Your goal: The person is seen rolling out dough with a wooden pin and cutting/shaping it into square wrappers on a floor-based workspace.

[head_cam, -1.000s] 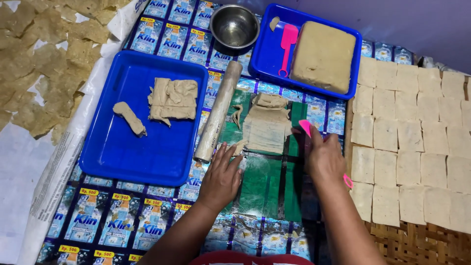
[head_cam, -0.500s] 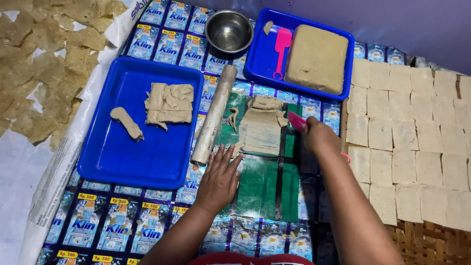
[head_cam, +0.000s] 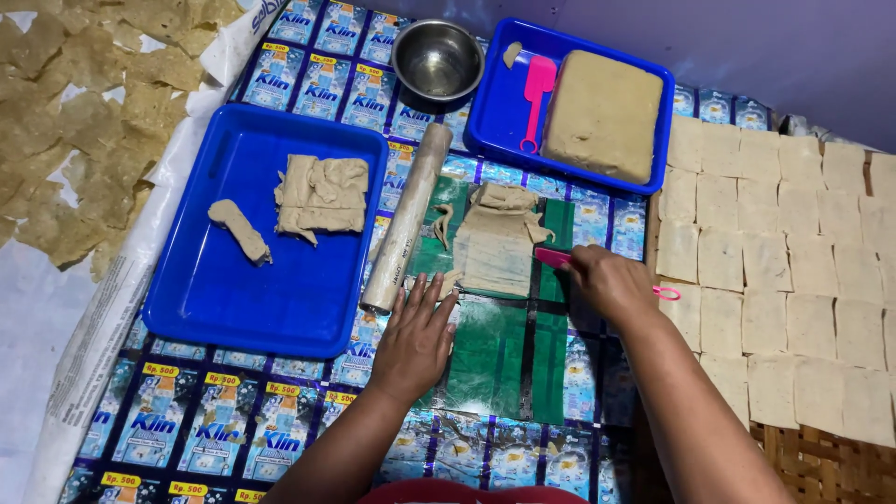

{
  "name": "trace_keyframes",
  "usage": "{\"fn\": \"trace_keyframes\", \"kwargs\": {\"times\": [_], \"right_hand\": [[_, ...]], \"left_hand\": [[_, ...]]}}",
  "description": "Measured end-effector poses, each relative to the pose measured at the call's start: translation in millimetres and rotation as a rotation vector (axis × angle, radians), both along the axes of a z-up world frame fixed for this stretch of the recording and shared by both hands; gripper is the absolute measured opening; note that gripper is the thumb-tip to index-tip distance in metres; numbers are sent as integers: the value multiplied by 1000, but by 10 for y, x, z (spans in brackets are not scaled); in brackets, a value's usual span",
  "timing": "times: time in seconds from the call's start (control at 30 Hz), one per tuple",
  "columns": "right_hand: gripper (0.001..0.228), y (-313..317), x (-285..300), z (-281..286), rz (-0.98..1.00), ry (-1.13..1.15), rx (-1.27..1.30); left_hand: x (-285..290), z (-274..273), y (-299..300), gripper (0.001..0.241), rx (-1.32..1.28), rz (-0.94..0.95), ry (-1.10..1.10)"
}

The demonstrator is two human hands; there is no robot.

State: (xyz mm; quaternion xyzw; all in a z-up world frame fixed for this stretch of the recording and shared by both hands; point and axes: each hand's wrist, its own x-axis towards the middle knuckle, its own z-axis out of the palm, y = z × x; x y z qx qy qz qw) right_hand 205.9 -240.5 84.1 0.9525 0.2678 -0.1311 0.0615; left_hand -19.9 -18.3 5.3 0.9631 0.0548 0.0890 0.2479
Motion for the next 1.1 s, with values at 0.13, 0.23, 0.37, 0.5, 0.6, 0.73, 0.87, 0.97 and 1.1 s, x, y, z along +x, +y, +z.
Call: {"fn": "trace_keyframes", "kwargs": {"times": [0.13,0.23,0.37,0.5,0.6,0.73,0.87,0.97,1.1], "right_hand": [[21,-22,178,-187,72,-57,-5],[20,17,204,-203,125,-83,-38],[16,80,214,-178,197,-107,-20],[15,85,334,-333,203,-104,-49],[17,152,384,-345,230,-115,-69],[20,131,375,-254,212,-130,-89],[19,84,324,-186,188,-64,-110],[18,58,321,-218,218,-83,-119],[18,70,369,-257,223,-102,-128]], "left_hand": [[-4,12,-2,45,-7,6,-8],[-2,-1,-1,45,-9,13,-21],[-9,-33,-8,46,-4,31,-19],[-8,-10,-4,45,-13,32,-24],[-15,-9,-4,45,-7,34,-36],[-3,-8,4,45,-7,38,-40],[-12,-31,13,45,-20,29,-52],[-13,-37,1,45,-24,31,-61],[-8,-27,5,45,-9,32,-71]]}}
